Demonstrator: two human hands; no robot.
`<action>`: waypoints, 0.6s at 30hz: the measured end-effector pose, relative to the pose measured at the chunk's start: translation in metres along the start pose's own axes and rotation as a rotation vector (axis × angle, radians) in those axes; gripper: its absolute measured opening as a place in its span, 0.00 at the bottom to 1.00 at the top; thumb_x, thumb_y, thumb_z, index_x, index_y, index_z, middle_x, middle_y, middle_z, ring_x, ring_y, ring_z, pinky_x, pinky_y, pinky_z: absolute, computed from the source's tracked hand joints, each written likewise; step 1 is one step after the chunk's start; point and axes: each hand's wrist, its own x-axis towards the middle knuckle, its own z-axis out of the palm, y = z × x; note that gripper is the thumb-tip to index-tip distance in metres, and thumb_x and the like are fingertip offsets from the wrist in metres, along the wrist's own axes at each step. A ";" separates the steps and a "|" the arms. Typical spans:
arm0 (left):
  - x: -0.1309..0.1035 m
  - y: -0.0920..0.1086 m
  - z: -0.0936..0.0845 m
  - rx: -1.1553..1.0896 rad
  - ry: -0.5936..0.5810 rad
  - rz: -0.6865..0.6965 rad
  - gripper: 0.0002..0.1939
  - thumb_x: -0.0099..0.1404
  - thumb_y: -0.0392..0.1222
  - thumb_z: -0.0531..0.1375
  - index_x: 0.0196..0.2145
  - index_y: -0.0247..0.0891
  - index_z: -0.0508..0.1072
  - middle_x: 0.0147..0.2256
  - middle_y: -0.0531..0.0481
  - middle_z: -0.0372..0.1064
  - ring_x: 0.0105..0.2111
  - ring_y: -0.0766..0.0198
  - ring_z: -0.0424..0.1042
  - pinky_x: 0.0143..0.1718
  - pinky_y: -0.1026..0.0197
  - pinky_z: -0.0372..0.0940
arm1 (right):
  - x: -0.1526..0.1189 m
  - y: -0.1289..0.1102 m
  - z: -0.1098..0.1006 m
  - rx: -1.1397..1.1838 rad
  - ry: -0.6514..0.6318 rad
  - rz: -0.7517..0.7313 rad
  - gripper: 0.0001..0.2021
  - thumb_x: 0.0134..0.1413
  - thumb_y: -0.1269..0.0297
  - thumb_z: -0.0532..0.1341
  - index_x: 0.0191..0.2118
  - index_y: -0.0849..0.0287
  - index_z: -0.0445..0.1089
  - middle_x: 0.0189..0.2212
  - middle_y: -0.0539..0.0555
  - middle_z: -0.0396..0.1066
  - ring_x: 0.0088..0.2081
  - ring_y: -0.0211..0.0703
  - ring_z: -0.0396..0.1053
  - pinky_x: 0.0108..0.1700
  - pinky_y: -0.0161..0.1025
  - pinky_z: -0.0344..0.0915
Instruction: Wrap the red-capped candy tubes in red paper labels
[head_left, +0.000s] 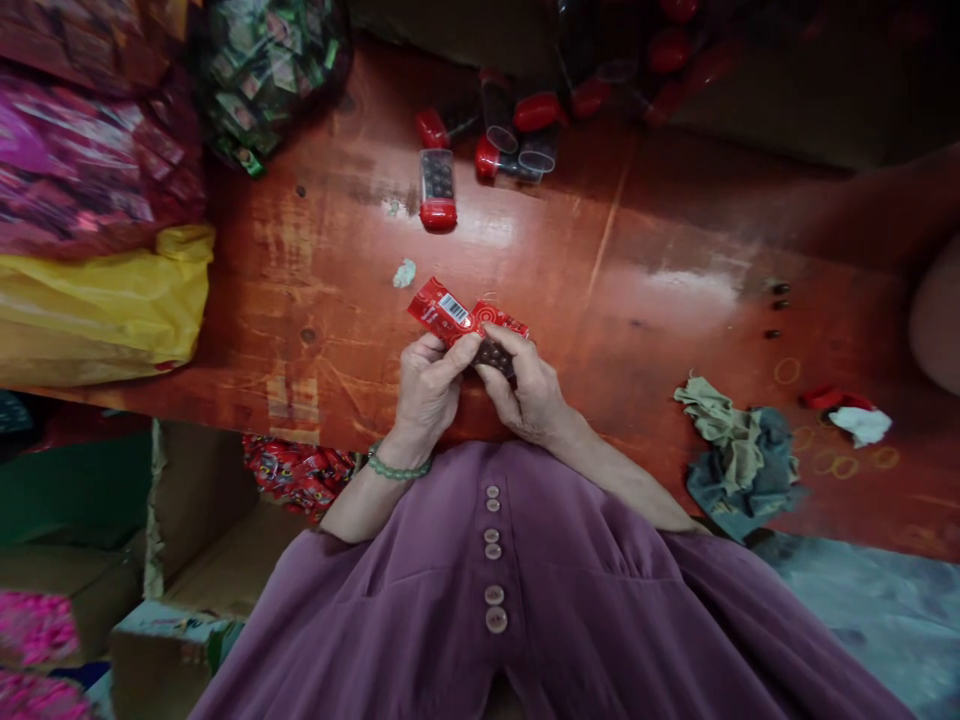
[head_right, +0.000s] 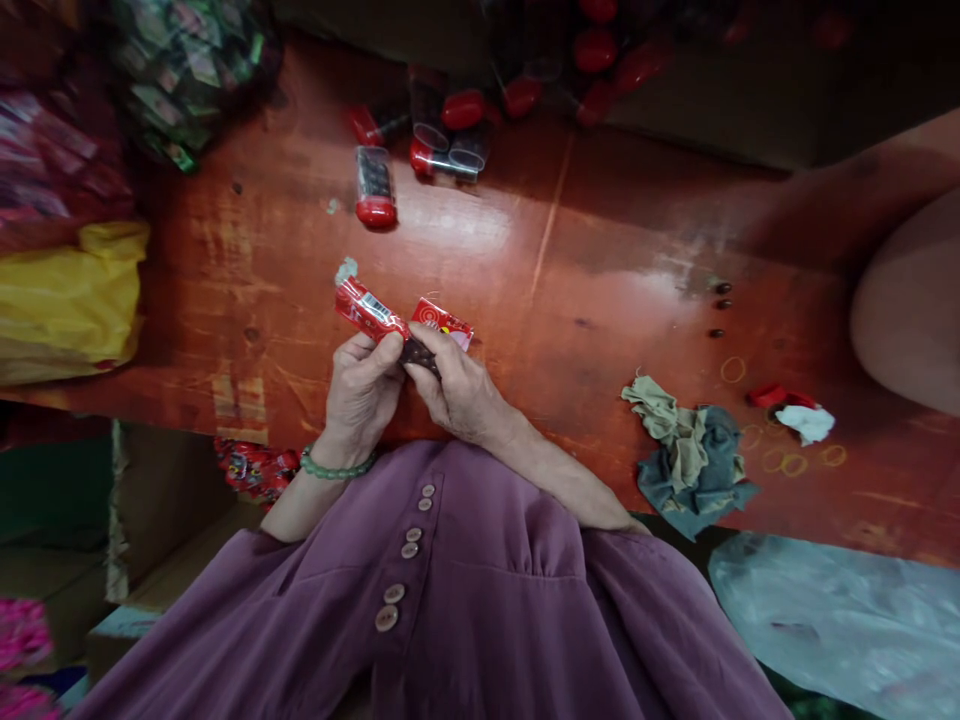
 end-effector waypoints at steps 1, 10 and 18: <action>0.000 -0.001 0.000 -0.002 -0.001 -0.004 0.16 0.43 0.47 0.77 0.25 0.38 0.78 0.26 0.56 0.76 0.25 0.73 0.71 0.35 0.67 0.68 | 0.000 -0.001 0.000 0.018 0.001 0.029 0.19 0.67 0.61 0.53 0.61 0.56 0.58 0.54 0.60 0.72 0.54 0.47 0.72 0.55 0.47 0.72; -0.006 -0.001 -0.003 0.071 -0.001 0.015 0.19 0.40 0.51 0.77 0.25 0.38 0.79 0.25 0.54 0.76 0.23 0.70 0.71 0.32 0.65 0.69 | -0.004 -0.005 0.000 0.269 -0.039 0.204 0.21 0.65 0.58 0.56 0.61 0.53 0.57 0.43 0.54 0.73 0.36 0.39 0.73 0.41 0.40 0.75; -0.016 -0.004 -0.007 0.061 -0.118 0.054 0.17 0.50 0.53 0.73 0.29 0.38 0.79 0.27 0.51 0.77 0.23 0.66 0.72 0.28 0.62 0.71 | -0.004 -0.005 -0.001 0.522 -0.044 0.297 0.20 0.66 0.54 0.56 0.59 0.52 0.59 0.29 0.45 0.66 0.23 0.32 0.65 0.28 0.34 0.69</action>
